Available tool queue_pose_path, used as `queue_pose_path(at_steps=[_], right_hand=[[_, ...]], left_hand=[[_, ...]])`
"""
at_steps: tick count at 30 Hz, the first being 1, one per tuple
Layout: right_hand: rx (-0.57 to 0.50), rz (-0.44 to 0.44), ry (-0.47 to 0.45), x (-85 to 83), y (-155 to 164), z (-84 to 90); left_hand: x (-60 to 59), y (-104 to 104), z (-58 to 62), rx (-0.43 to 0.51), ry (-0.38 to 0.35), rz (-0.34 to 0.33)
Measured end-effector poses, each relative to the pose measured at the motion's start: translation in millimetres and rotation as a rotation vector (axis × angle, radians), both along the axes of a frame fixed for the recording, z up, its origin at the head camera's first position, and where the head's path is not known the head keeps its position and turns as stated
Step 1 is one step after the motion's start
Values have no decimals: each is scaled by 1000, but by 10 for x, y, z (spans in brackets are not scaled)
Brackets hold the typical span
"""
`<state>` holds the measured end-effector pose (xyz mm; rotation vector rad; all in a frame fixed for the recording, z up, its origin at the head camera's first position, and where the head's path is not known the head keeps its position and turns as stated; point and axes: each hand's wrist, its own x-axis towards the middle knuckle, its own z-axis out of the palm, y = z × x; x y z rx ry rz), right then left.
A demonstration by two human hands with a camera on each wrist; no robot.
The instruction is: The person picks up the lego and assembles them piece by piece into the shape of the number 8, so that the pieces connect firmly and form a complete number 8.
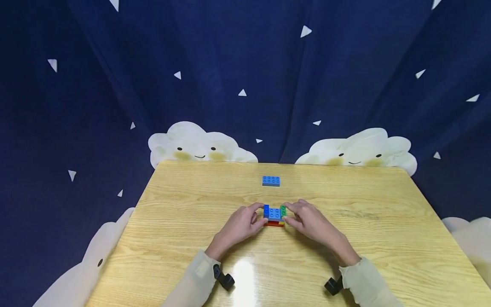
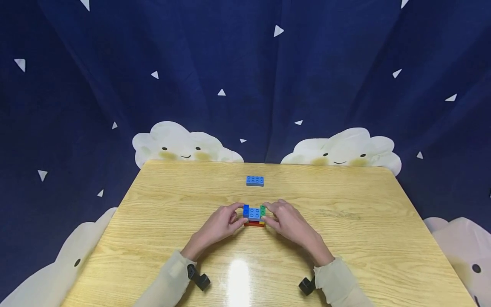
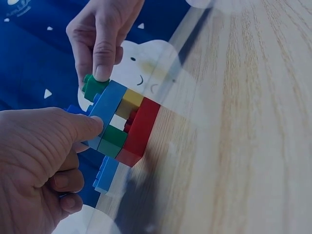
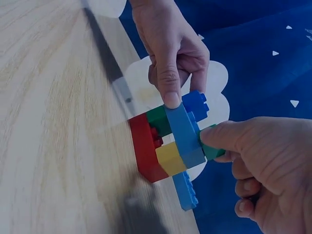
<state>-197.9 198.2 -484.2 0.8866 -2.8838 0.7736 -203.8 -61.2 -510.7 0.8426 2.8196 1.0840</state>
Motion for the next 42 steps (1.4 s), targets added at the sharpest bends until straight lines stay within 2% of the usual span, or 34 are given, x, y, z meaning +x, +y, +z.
queue_pose_path(at_steps=[3,7,16,24,32,38,42], right_hand=[[2,4,4,1,-5,-5],[-30,5,-38,-16,11,-21],[-227,31,-133,-106,59,-196],[-256,21,-187,-118,80,-318],[-263,24,-186,-146,93,-333],[-247,12,-192,-155,91,-330],[-230,5,-187,-157,92,-329]], left_hand=[[-3,-2,-2,-9,-3,0],[-1,-3,-17,-9,-16,3],[10,12,-81,-5,-11,21],[-25,12,-49,-18,-19,24],[-118,-9,-21,-48,-45,14],[-242,-79,-2,-55,-93,-35],[-332,-112,18,-72,-88,-52]])
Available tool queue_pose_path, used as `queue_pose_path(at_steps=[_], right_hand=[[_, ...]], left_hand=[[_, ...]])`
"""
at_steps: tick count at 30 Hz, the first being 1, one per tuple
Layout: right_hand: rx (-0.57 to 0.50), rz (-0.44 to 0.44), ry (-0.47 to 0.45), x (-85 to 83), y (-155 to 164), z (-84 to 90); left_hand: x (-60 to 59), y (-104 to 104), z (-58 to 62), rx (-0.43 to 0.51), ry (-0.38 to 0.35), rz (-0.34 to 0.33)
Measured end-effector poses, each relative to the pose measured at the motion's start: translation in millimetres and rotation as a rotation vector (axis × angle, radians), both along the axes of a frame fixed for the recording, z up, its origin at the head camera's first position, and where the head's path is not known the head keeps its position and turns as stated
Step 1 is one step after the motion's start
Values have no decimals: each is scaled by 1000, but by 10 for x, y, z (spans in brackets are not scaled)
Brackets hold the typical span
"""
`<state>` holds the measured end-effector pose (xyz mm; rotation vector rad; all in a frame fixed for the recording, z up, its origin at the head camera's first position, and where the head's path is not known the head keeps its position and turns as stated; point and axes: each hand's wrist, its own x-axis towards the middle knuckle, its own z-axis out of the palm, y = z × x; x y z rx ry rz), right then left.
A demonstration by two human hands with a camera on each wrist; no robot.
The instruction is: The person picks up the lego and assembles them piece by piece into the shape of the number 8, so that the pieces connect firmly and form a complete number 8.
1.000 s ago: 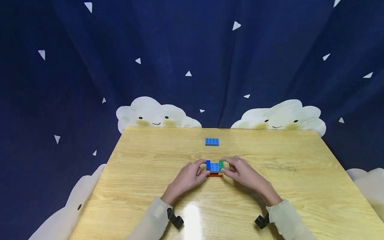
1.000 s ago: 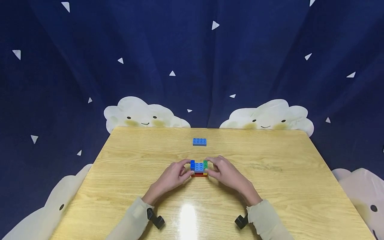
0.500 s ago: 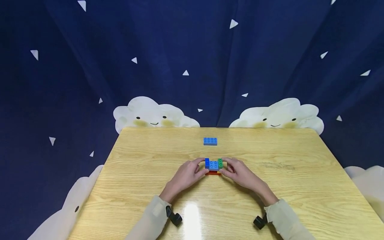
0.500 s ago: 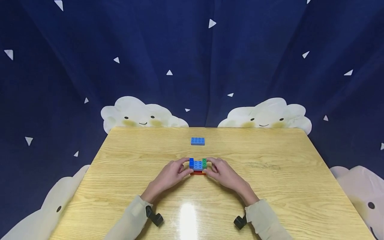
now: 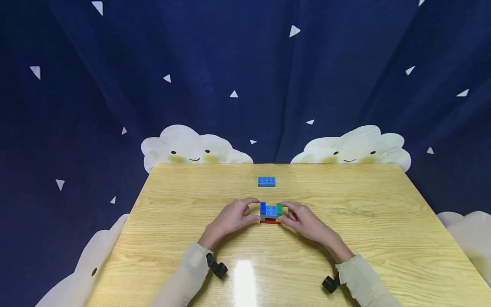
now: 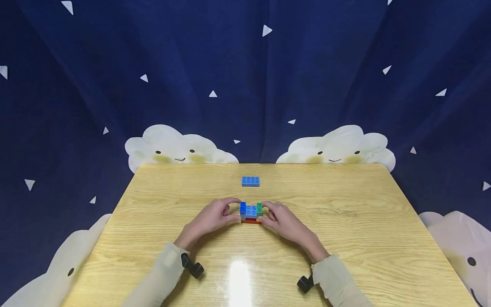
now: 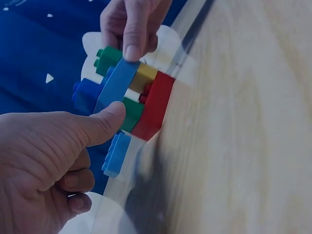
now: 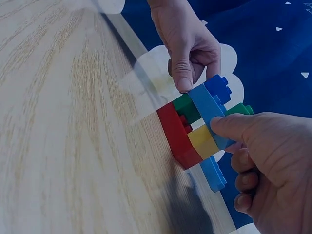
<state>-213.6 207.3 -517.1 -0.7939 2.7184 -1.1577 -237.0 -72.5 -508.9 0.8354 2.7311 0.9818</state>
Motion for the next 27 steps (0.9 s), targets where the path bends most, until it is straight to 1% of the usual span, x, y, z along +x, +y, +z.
queue_pose_path(at_steps=[6,14,19,23,27], right_hand=[[14,-5,-9,6,-1,14],[18,0,-11,0,-2,13],[4,-3,-17,-1,-3,10],[3,-11,-23,4,-1,23],[-6,-4,-19,1,-4,29]], left_hand=[[-157,-8,-35,10,23,31],[-464,38,-107,26,65,93],[-623,83,-125,25,77,109],[-727,120,-141,28,81,116],[-799,141,-152,22,71,124]])
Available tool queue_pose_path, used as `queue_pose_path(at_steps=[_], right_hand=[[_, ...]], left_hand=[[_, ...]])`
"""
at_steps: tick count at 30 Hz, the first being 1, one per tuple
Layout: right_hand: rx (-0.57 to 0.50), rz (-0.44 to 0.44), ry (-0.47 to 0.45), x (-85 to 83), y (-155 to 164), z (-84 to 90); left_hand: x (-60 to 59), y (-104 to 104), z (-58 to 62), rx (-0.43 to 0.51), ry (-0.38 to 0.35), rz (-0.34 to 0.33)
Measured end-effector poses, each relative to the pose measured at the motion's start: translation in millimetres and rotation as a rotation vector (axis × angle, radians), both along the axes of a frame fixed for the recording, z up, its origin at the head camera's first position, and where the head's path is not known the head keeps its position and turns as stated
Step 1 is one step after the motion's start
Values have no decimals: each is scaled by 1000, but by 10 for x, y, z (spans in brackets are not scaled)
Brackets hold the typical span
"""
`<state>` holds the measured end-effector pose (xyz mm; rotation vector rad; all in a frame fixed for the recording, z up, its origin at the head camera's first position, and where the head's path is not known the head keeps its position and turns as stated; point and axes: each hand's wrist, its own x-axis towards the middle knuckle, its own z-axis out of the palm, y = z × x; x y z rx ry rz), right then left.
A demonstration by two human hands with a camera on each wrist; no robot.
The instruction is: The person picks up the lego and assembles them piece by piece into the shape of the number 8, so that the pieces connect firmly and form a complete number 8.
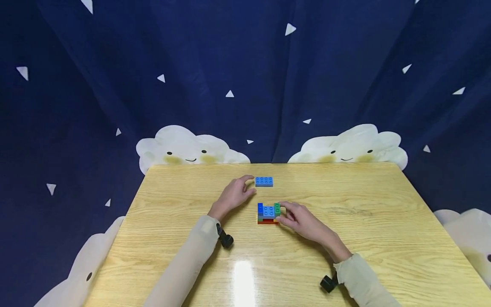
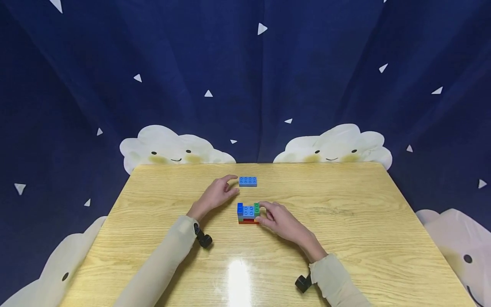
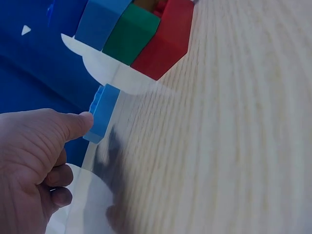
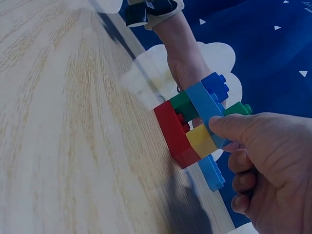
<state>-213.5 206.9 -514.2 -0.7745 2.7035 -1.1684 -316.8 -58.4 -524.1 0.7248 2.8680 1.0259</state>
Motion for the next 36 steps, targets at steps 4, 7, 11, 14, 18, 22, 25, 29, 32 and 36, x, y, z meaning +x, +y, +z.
queue_pose_path(at_steps=[4,7,11,14,18,22,25,29,32,36], right_hand=[[-1,6,4,1,2,4],[6,9,0,-1,8,-5],[14,12,-8,-12,16,-24],[20,11,-17,-14,20,-27],[19,2,-27,-10,21,-18],[15,-3,-33,-1,24,-9],[14,-4,-33,6,24,-4],[13,-2,-22,6,17,7],[10,-5,-25,3,7,11],[10,-9,-36,8,10,6]], left_hand=[[-48,27,-15,-13,-22,7],[-77,46,-34,-26,-32,9],[-114,62,-53,-43,-42,14],[-142,74,-59,-51,-58,19],[-173,93,-50,-56,-60,21],[-194,122,-26,-53,-62,17],[-199,150,-12,-67,-75,10],[-211,175,-15,-88,-74,-2],[-203,165,-28,-95,-65,-4],[-160,136,-40,-102,-61,4]])
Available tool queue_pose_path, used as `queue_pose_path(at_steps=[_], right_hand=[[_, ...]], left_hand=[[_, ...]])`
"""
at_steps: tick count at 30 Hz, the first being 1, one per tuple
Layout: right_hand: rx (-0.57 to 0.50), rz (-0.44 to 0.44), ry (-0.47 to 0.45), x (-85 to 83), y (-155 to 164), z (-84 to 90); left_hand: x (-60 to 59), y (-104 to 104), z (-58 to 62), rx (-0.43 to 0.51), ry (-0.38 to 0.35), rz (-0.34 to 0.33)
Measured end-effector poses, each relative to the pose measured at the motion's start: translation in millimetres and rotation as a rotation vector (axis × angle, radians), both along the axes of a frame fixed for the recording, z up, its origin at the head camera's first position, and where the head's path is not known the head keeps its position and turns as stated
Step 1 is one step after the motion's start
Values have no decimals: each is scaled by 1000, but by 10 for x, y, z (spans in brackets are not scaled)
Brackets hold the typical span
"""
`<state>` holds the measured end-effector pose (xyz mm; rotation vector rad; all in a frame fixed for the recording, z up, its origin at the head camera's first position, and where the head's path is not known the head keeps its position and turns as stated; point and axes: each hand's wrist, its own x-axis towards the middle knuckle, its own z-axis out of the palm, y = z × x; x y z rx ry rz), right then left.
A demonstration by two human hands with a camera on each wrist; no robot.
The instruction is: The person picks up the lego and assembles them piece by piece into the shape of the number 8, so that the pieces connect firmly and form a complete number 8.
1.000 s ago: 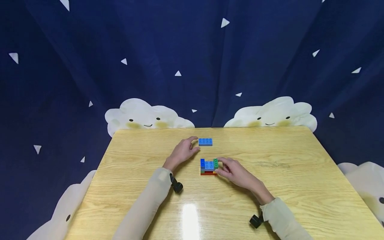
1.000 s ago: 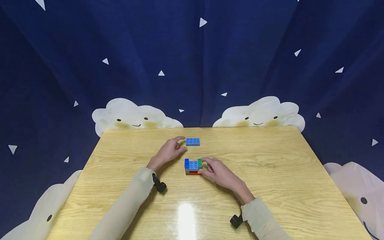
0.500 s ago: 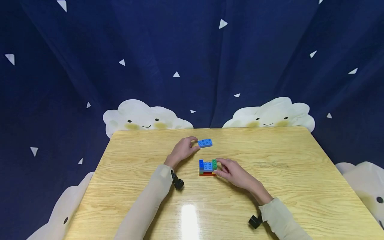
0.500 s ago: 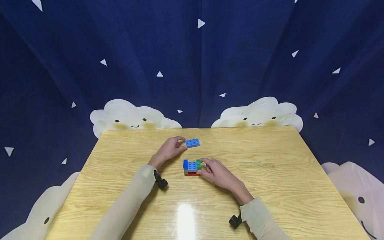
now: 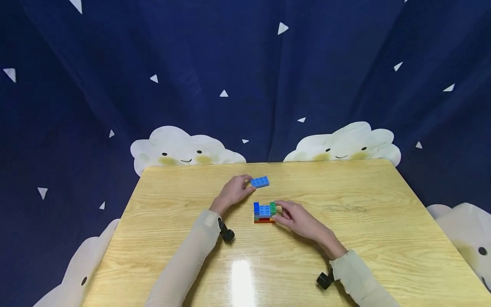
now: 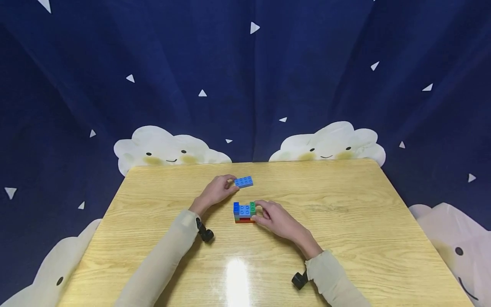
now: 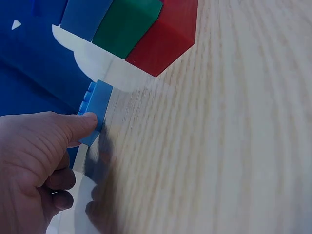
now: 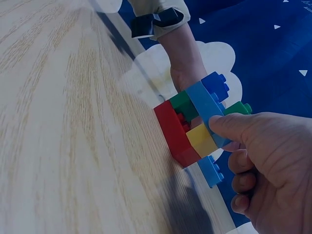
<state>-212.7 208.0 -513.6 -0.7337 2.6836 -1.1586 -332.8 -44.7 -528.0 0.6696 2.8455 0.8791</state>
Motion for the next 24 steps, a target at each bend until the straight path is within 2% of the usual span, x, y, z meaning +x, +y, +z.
queue_pose_path(at_steps=[15,24], right_hand=[[22,-7,-16,12,-4,1],[2,1,5,-2,-18,-7]], left_hand=[[250,-180,-20,50,-4,3],[381,-236,55,69,32,-23]])
